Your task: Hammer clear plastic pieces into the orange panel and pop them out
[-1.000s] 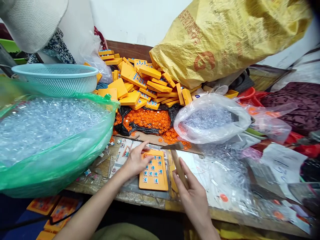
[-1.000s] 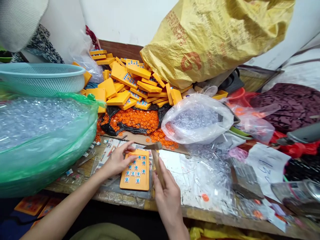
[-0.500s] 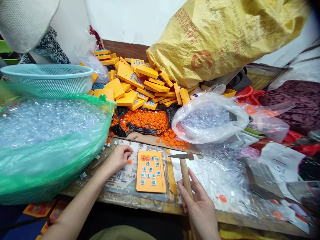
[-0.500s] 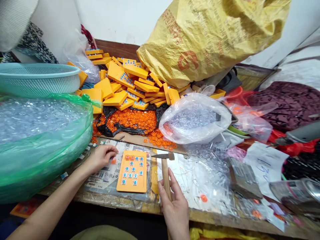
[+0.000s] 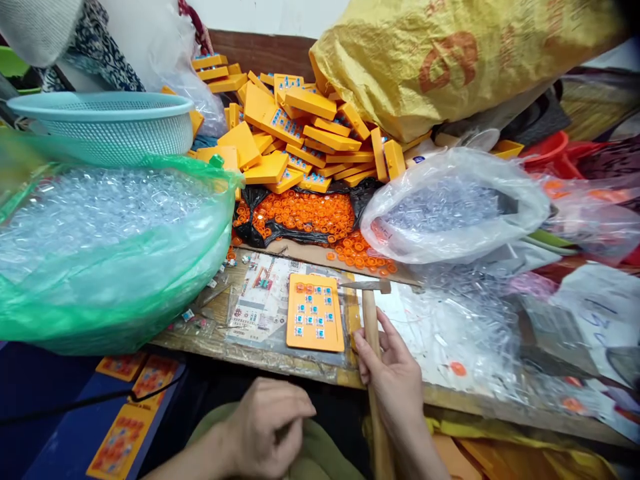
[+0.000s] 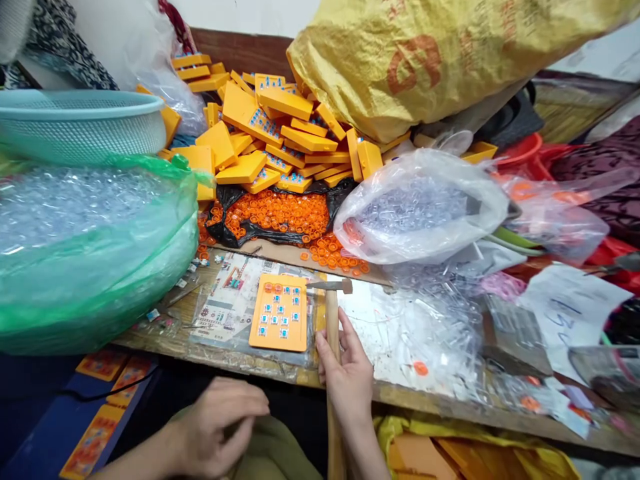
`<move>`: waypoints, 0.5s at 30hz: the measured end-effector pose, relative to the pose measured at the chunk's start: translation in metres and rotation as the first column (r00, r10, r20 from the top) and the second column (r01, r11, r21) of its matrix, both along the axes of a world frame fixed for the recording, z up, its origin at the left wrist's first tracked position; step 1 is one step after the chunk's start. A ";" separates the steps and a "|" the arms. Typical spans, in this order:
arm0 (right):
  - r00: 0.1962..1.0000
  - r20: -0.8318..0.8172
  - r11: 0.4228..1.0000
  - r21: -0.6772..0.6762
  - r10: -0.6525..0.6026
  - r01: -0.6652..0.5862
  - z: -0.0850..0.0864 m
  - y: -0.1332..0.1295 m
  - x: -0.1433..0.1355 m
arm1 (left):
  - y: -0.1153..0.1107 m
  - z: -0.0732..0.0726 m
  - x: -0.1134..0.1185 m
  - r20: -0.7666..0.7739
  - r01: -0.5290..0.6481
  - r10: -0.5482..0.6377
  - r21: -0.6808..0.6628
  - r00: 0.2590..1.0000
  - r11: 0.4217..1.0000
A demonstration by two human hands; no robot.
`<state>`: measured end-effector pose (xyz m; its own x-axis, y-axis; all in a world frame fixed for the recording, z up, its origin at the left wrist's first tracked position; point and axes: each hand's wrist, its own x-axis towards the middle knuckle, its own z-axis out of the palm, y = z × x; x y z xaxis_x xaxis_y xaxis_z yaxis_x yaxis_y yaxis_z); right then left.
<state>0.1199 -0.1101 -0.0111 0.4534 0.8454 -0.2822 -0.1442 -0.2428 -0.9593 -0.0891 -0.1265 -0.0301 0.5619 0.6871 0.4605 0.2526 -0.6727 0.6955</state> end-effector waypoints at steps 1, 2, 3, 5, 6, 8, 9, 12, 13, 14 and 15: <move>1.000 -0.009 1.000 0.008 0.006 -0.006 0.000 0.001 0.000 | -0.009 -0.017 0.006 -0.118 0.002 -0.010 -0.072 0.993 0.997; 1.000 -0.016 1.000 0.019 0.013 -0.013 0.000 0.001 0.000 | -0.014 -0.035 0.014 -0.252 -0.071 0.025 -0.173 0.967 0.982; 1.000 -0.022 0.999 0.031 0.019 -0.018 0.000 0.002 0.000 | -0.014 -0.052 0.024 -0.363 -0.121 0.012 -0.280 0.932 0.952; 0.999 -0.024 0.998 0.053 0.025 -0.023 0.002 0.002 0.000 | -0.008 -0.079 0.047 -0.412 -0.050 -0.138 -0.413 0.901 0.909; 1.000 -0.021 0.998 0.064 0.023 -0.021 0.003 0.002 0.000 | -0.003 -0.088 0.058 -0.398 -0.020 -0.163 -0.417 0.903 0.909; 1.000 -0.014 0.996 0.084 0.010 -0.009 0.005 0.001 -0.001 | 0.003 -0.098 0.076 -0.368 0.043 -0.190 -0.371 0.910 0.928; 1.000 -0.012 0.996 0.090 0.006 -0.005 0.005 0.001 -0.001 | 0.004 -0.099 0.082 -0.354 0.056 -0.179 -0.333 0.918 0.941; 1.000 -0.019 0.997 0.082 0.013 -0.011 0.005 0.000 -0.001 | 0.000 -0.098 0.087 -0.313 0.023 -0.095 -0.225 0.945 0.974; 1.000 -0.021 0.997 0.076 0.020 -0.018 0.004 0.000 0.000 | -0.002 -0.098 0.087 -0.301 0.002 -0.063 -0.200 0.951 0.980; 0.999 -0.021 0.997 0.069 0.026 -0.025 0.003 0.000 0.000 | -0.003 -0.097 0.086 -0.294 -0.014 -0.040 -0.180 0.955 0.984; 0.999 -0.018 0.997 0.065 0.030 -0.029 0.002 -0.001 0.001 | -0.003 -0.097 0.085 -0.290 -0.028 -0.021 -0.165 0.957 0.986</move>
<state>0.1206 -0.1107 -0.0088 0.4232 0.8752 -0.2345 -0.1559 -0.1846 -0.9704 -0.0040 -0.1297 -0.1270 0.6516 0.7420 0.1576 0.4618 -0.5529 0.6936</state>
